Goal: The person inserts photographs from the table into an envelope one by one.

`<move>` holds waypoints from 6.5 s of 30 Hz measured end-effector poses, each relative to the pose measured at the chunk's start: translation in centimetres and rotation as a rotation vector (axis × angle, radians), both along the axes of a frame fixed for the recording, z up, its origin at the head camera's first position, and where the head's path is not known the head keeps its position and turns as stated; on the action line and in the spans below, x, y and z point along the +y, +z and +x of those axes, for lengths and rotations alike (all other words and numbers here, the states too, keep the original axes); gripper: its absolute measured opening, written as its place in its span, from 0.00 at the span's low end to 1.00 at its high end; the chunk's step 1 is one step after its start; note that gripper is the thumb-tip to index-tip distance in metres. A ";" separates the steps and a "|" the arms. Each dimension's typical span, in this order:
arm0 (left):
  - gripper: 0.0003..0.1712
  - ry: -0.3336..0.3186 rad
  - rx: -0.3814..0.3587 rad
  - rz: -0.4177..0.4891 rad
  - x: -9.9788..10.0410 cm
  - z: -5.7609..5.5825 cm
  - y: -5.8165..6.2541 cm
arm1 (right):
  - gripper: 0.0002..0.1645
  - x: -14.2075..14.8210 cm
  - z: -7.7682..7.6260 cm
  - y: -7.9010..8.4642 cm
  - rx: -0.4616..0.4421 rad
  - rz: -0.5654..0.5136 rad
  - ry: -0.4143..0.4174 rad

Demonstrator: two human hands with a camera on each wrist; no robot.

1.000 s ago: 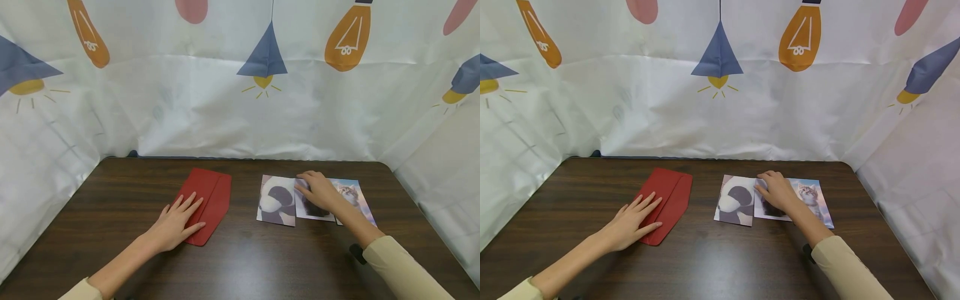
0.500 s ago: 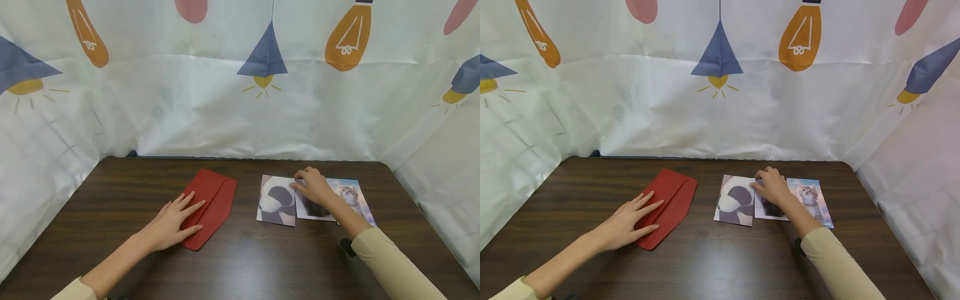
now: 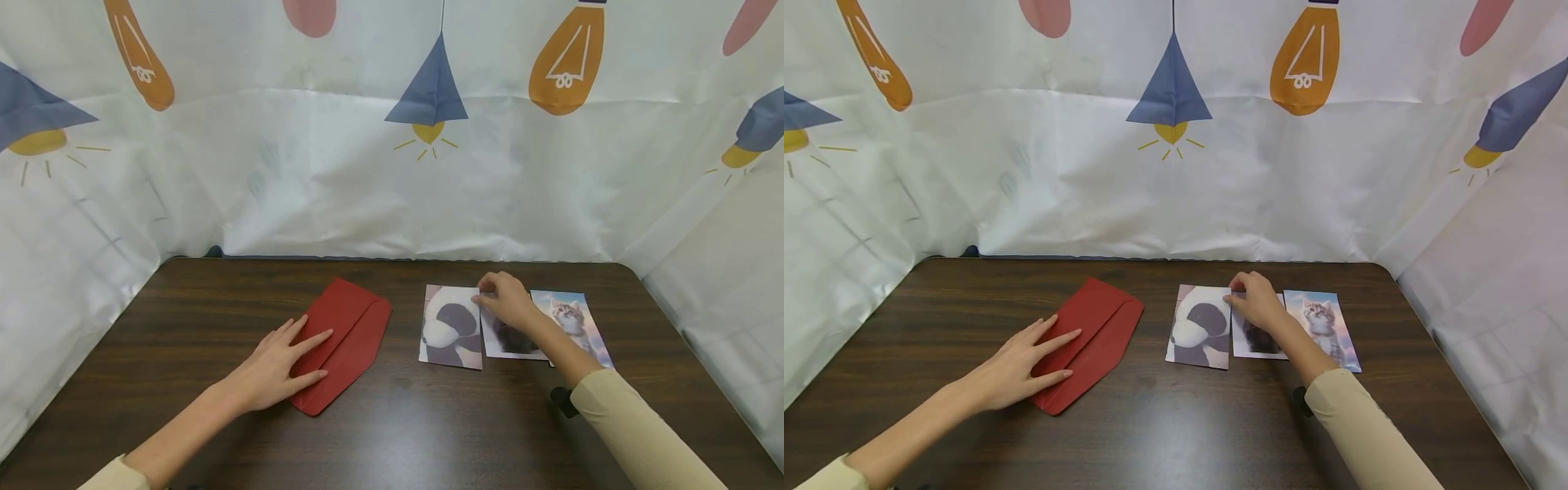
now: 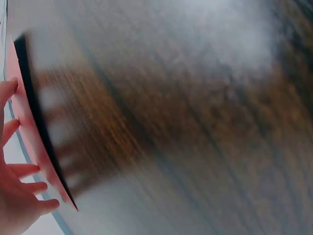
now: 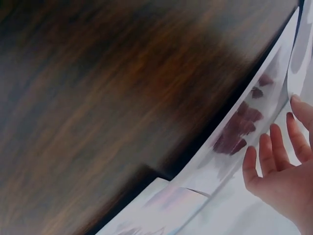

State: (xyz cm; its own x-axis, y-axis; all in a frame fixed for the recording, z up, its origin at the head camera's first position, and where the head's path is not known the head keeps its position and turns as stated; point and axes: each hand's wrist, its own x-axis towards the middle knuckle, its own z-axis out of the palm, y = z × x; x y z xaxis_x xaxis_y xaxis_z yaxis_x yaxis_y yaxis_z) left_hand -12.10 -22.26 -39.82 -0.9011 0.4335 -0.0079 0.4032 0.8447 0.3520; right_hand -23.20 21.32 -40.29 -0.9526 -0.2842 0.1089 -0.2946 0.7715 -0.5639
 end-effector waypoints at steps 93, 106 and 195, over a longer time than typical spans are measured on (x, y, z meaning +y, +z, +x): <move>0.42 0.088 0.145 -0.026 1.5 0.0 2.0 | 0.11 0.9 2.7 4.6 -0.121 -0.356 -0.062; 0.43 0.122 0.170 -0.012 2.8 -0.5 2.2 | 0.16 1.3 2.9 6.2 -0.249 -0.469 -0.030; 0.44 0.073 0.320 0.091 8.9 -1.1 1.4 | 0.19 -3.4 4.2 4.8 -0.347 -0.755 -0.157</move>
